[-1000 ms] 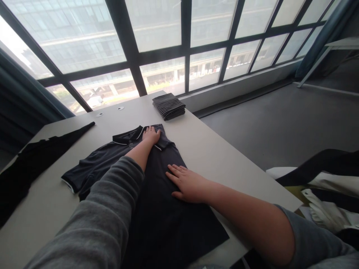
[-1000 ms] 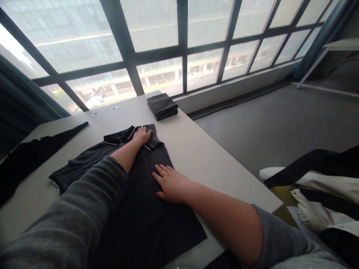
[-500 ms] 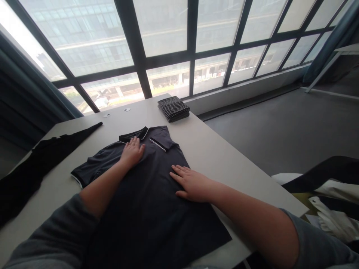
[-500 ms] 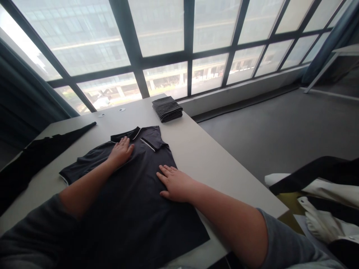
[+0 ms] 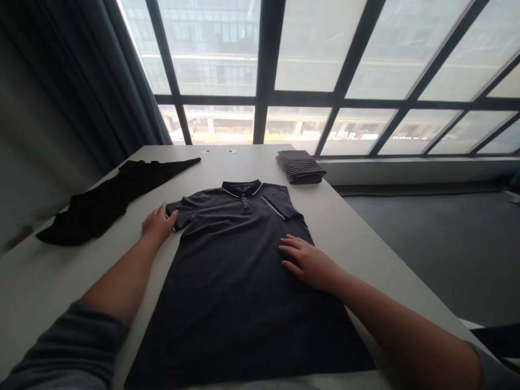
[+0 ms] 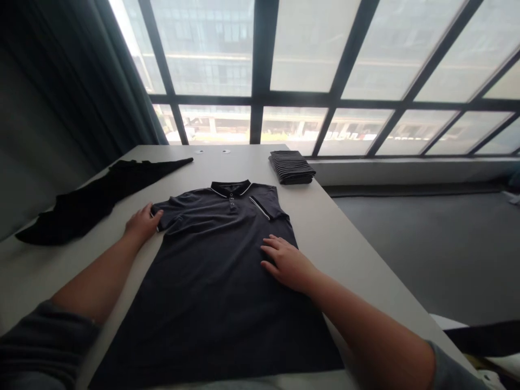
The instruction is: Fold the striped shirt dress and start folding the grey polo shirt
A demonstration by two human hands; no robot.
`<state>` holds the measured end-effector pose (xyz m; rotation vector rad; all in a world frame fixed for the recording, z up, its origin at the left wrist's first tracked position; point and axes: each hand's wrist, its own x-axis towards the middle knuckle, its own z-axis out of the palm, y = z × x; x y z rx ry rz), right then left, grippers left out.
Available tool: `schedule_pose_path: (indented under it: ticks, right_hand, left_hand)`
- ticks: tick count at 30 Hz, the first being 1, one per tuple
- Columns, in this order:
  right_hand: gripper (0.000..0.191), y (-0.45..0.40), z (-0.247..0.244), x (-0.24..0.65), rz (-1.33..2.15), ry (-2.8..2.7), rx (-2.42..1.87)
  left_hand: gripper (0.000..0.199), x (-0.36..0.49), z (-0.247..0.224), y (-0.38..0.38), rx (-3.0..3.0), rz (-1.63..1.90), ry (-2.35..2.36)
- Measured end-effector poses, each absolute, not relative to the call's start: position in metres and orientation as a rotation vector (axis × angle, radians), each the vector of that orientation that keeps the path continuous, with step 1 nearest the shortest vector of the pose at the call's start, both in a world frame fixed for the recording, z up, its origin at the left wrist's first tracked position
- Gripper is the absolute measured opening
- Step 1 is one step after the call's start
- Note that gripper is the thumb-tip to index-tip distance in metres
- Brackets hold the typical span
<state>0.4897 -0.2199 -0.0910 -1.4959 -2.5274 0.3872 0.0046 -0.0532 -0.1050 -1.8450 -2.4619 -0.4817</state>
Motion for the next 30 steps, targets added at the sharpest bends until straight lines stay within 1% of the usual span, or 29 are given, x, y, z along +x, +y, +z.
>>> schedule_pose_path:
  ticks: [3,7,11,15,18,21,25,30]
  right_hand:
    - [0.050,-0.186,-0.082,0.446,0.318,-2.644,-1.287]
    - [0.052,-0.102,-0.076,0.366,0.279,-2.671,-1.163]
    - [0.067,-0.013,-0.077,0.293,0.249,-2.682,-1.338]
    - [0.074,0.043,-0.090,0.254,0.336,-2.642,-1.570]
    - [0.077,0.062,-0.104,0.247,0.344,-2.594,-1.657]
    - [0.077,0.070,-0.113,0.248,0.342,-2.541,-1.709]
    - [0.077,0.071,-0.113,0.250,0.362,-2.552,-1.713]
    - [0.076,0.073,-0.107,0.241,0.419,-2.519,-1.789]
  left_hand:
    - [0.082,0.007,-0.106,-0.047,-1.846,-0.412,-2.432]
    - [0.085,0.005,-0.109,-0.046,-1.849,-0.431,-2.428]
    - [0.081,0.005,-0.110,-0.047,-1.857,-0.469,-2.418]
    - [0.078,0.003,-0.112,-0.044,-1.841,-0.533,-2.424]
    - [0.074,0.002,-0.114,-0.041,-1.838,-0.611,-2.425]
    - [0.069,0.002,-0.112,-0.036,-1.828,-0.675,-2.451]
    - [0.065,0.002,-0.108,-0.029,-1.807,-0.776,-2.501]
    - [0.065,0.002,-0.106,-0.027,-1.774,-0.932,-2.503]
